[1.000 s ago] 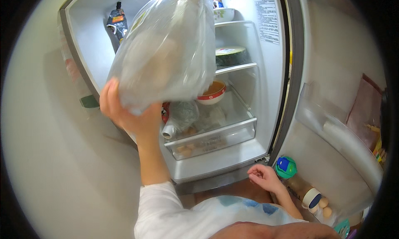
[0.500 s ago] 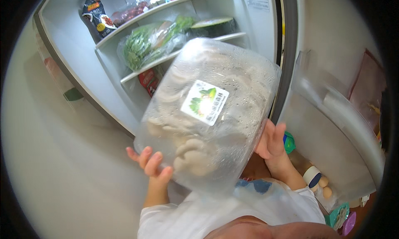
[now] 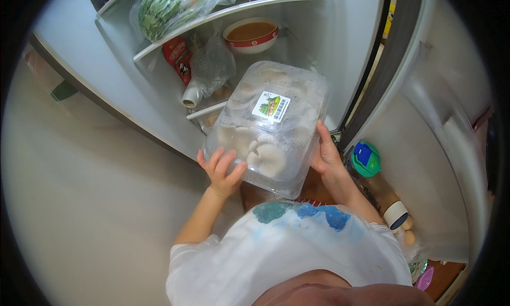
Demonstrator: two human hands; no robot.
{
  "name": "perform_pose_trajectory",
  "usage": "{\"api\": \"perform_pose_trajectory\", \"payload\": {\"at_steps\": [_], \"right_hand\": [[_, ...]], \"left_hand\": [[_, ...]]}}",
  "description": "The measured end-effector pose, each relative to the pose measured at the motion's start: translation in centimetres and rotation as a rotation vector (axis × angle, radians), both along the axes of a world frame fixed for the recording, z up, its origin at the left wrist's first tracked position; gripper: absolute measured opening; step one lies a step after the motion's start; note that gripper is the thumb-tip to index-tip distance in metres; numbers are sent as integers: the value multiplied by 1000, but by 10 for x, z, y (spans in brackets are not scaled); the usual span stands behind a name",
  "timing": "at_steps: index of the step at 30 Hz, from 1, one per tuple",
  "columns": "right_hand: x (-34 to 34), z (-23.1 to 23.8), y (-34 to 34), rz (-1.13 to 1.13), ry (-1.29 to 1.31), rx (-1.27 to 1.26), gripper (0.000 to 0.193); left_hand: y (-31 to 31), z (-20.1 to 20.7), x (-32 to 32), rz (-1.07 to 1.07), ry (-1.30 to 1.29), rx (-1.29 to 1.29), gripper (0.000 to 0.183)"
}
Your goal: The person wipes the exterior of a rice cooker with a dark cloth, then wipes the dining table surface. They place a bowl of soup into the refrigerator, rearrange items inside, and later rinse the cloth at the kitchen sink.
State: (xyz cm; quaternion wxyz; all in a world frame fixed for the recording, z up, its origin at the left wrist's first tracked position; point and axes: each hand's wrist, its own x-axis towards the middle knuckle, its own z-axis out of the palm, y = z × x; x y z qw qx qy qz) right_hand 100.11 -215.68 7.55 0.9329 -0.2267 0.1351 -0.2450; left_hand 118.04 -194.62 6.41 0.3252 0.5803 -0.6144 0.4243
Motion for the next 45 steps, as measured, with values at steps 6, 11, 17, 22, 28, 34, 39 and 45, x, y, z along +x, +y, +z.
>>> {"api": "perform_pose_trajectory", "payload": {"at_steps": [6,11,17,22,28,34,39,45], "right_hand": [[-2,4,1,-32,133,-161,74],[-4,4,0,-23,145,-195,64],[-4,-27,-3,-46,125,-178,62],[-7,-47,-4,-57,81,-235,70],[-13,-49,3,-82,148,-348,79],[-22,-34,10,-119,141,-576,88],[-27,-19,15,-128,145,-653,94],[-32,5,14,-163,61,-616,98]], "left_hand": [[0,-24,9,-8,-27,12,32],[5,-22,11,26,11,104,43],[16,-8,9,-3,721,115,107],[20,-29,-11,-511,1604,137,108],[27,-56,-11,-643,2166,90,89],[36,-67,-10,-787,2132,101,83],[40,-69,-4,-786,2119,156,89],[42,-37,-9,-669,1867,188,119]]}}
